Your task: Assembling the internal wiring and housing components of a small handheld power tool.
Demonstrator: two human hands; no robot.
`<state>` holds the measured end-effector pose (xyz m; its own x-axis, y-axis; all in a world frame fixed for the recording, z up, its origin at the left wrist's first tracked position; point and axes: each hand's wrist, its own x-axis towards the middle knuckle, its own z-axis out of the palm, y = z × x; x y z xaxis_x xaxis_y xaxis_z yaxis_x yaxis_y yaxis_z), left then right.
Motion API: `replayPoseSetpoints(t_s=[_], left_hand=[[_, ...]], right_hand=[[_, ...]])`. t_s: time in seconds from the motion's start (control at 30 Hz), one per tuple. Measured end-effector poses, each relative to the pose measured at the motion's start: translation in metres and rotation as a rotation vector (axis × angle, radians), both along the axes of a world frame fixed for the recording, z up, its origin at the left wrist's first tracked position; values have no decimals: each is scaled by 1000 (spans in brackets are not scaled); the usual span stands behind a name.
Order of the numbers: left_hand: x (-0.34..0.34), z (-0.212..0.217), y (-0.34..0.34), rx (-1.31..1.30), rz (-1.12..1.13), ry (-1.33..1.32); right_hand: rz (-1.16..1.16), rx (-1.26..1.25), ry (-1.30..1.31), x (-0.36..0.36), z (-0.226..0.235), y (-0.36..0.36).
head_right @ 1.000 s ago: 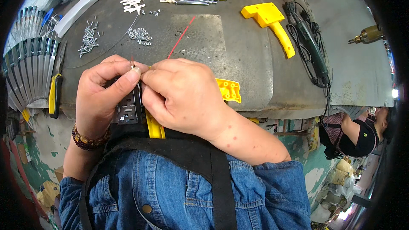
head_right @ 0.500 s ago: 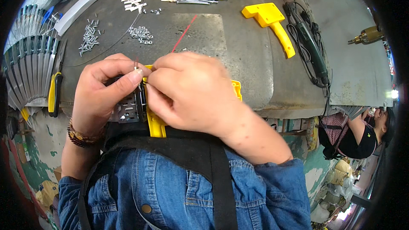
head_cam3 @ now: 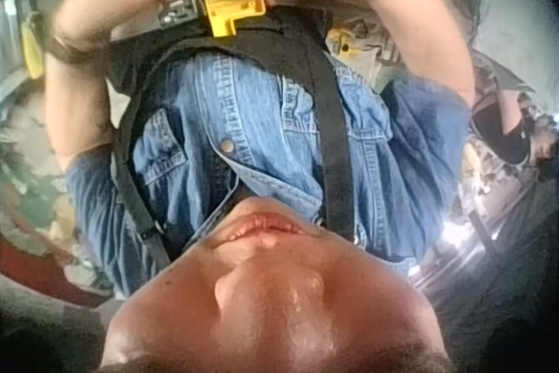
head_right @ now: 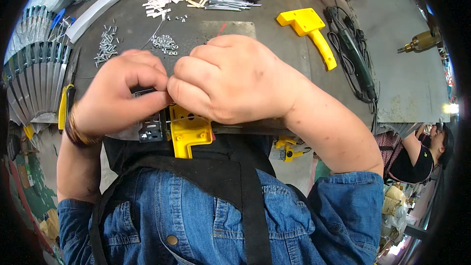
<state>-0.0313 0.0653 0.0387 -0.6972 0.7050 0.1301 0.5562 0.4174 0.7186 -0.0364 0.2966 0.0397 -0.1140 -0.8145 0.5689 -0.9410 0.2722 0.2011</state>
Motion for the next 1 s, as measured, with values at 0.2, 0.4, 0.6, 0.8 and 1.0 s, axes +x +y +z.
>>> replayPoseSetpoints(t_s=[0.2, 0.4, 0.6, 0.8, 1.0], left_hand=[[20, -7, 7, -5, 48, 314], [-8, -11, 0, 139, -204, -5], [18, -12, 10, 4, 36, 431], [32, -16, 20, 21, 229, 616], [33, -21, 17, 126, 298, 514]], right_hand=[[-118, 30, -406, 13, 7, 5], [-114, 109, -587, 20, 20, 0], [-216, 104, -952, 21, 16, -1], [-314, 82, -1083, 19, 23, -7], [-387, 85, -1094, 18, 29, -5]])
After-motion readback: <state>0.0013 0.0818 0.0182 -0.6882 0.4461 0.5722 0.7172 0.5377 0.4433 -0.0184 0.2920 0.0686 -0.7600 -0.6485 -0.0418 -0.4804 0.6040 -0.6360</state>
